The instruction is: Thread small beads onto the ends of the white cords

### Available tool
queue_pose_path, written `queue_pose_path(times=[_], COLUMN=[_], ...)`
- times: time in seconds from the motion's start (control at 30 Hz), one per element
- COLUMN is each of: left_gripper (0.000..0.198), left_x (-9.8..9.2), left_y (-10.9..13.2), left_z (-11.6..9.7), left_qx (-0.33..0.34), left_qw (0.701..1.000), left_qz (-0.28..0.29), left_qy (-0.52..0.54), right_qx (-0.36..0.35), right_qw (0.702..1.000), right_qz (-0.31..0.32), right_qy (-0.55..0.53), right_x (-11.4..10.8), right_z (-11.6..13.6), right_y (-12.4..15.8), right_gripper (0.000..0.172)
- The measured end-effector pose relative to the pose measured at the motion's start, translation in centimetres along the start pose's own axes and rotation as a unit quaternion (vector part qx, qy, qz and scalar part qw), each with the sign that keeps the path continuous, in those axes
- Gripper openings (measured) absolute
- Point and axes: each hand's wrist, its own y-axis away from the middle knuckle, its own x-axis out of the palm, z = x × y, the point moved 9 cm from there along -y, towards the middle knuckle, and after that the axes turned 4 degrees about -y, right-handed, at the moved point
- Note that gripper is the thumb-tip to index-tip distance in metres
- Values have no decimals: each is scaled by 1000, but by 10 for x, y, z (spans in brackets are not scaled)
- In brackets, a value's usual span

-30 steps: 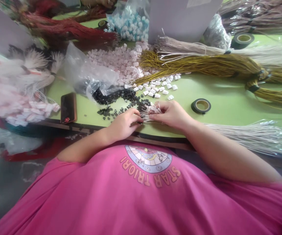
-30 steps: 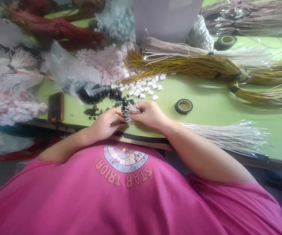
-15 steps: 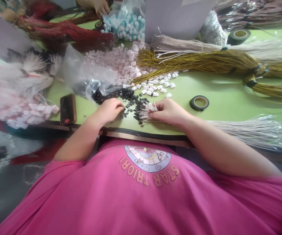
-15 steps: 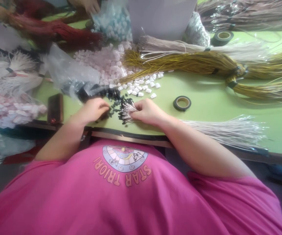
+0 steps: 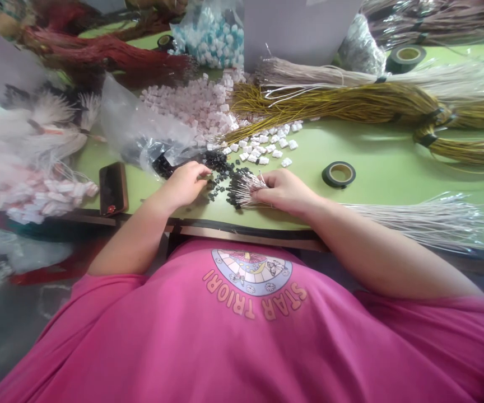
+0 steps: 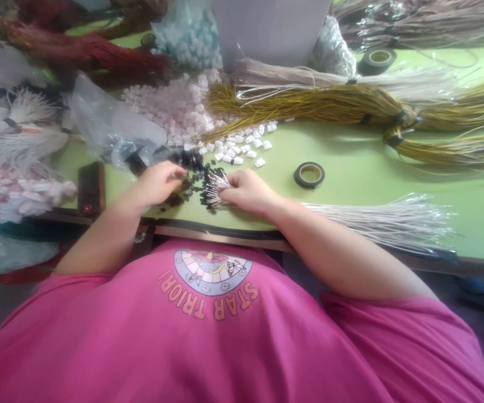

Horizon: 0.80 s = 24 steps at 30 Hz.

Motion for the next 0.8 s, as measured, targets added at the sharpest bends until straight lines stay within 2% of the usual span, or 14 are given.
queue_pose_path(times=[0.2,0.3,0.4,0.5,0.6,0.7,0.8], left_gripper=[19,16,18,18,19,22,22], left_x=[10,1,-10,2,23,39,43], left_y=[-7,-3,11,19,16,11,9], left_z=[0,-9,-28,-52,-60,-58,-56], left_qx=[10,9,-2,9,-14,-39,-53], left_qw=[1000,1000,995,965,919,883,865], left_qz=[6,-16,-45,-2,23,26,16], left_qy=[-27,-13,87,261,394,467,498], right_qx=[9,10,6,3,6,10,16], right_qw=[1000,999,999,1000,999,999,999], right_qz=[-15,-19,-24,-28,-33,-38,-41], right_qy=[25,27,22,7,-1,1,6], right_x=[-1,-1,-2,-2,-3,-4,-4], right_z=[-2,-2,-1,-2,-3,-2,-2], right_y=[0,-1,-1,0,0,1,1], right_gripper=[17,17,17,20,22,23,23])
